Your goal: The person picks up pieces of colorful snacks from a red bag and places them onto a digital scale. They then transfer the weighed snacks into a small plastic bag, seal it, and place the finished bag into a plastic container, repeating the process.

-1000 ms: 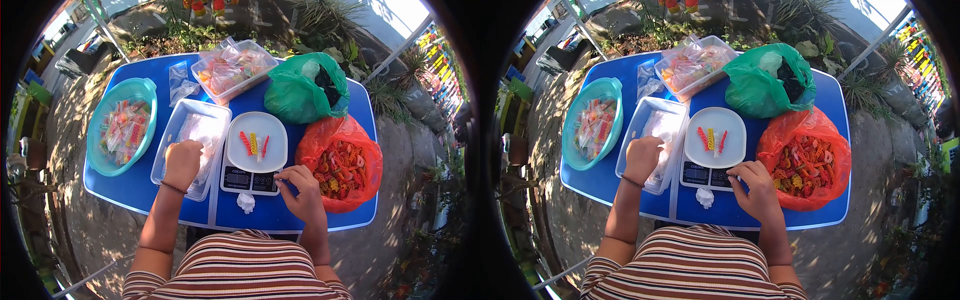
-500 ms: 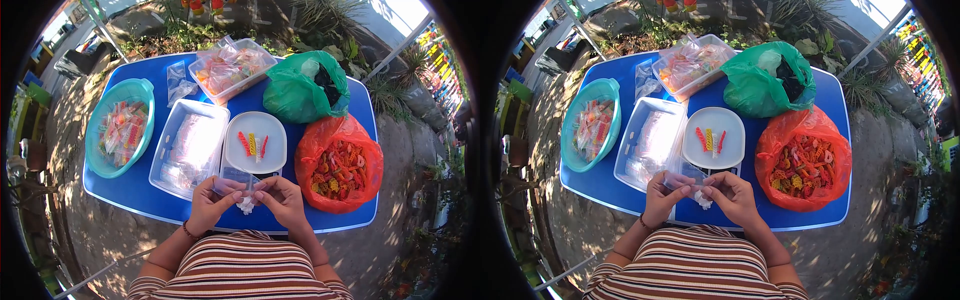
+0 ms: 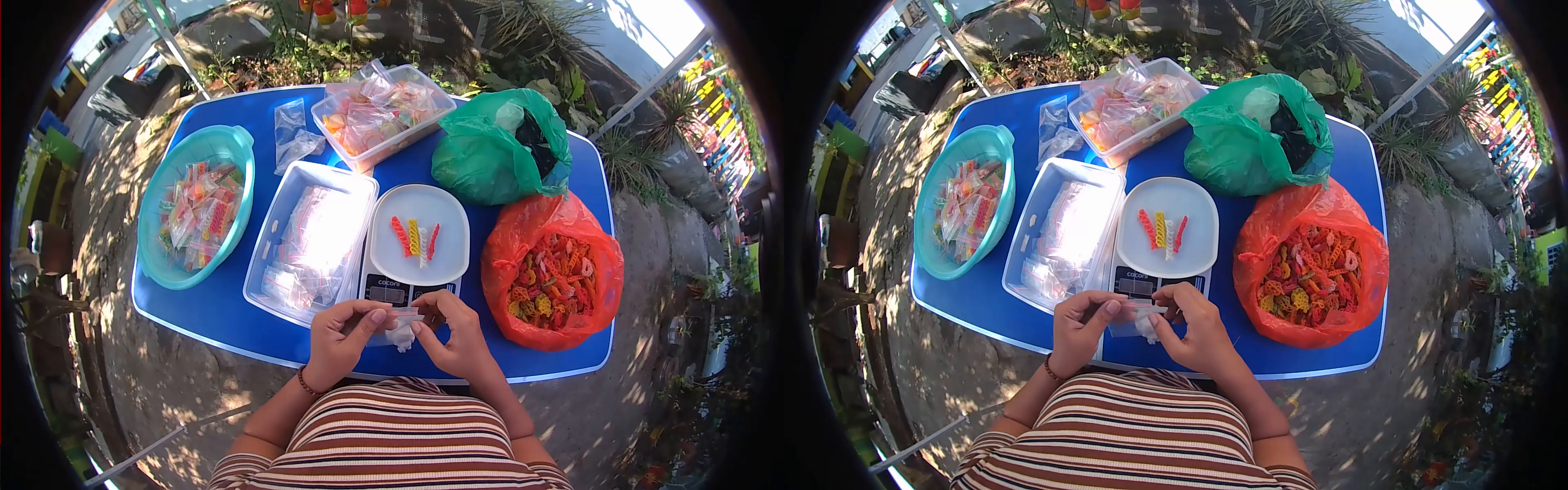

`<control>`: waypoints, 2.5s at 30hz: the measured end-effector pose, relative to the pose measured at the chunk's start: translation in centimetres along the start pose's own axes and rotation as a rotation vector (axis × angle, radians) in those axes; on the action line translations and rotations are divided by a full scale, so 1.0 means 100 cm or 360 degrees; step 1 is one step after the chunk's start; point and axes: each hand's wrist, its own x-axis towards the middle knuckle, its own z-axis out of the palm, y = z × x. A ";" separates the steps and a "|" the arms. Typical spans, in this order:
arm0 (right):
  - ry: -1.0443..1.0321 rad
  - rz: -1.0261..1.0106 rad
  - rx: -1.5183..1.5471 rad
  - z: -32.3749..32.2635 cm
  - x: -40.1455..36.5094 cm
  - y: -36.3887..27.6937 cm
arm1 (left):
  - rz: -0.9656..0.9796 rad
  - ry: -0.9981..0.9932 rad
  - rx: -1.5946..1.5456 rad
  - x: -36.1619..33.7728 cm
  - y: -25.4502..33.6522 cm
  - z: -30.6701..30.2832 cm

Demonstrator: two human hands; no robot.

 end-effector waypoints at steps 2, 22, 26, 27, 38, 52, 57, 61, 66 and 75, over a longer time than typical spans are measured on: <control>-0.0082 -0.0012 -0.0158 0.006 -0.002 0.007 | 0.0032 0.0123 -0.0325 0.001 0.001 -0.007; -0.0090 -0.0645 -0.0705 0.029 0.005 0.019 | -0.0037 0.0327 -0.0781 0.007 0.010 -0.014; 0.0030 -0.0834 -0.1036 0.055 0.023 0.033 | -0.0075 0.0358 -0.0789 0.007 0.009 -0.012; 0.0073 -0.0839 -0.1076 0.056 0.020 0.035 | -0.0077 0.0369 -0.0791 0.008 0.008 -0.012; 0.0552 -0.0292 -0.1215 0.006 -0.013 0.042 | -0.0107 0.0267 -0.0845 0.009 0.011 -0.012; 0.0502 -0.0328 -0.1055 -0.008 0.051 0.024 | -0.0156 0.0198 -0.0403 0.016 0.022 -0.001; 0.0520 -0.0202 -0.1000 0.006 0.057 0.033 | -0.0074 0.0093 -0.0143 0.020 0.019 0.000; 0.0620 -0.0325 -0.0682 -0.005 0.047 0.022 | 0.0151 0.0140 -0.0016 0.025 0.014 0.006; 0.0501 -0.0341 0.0686 -0.031 0.026 -0.004 | 0.0226 0.0063 0.0301 0.034 0.016 0.001; -0.0260 -0.0003 0.1102 -0.058 0.022 0.012 | 0.0179 -0.0312 0.0607 0.038 0.030 -0.004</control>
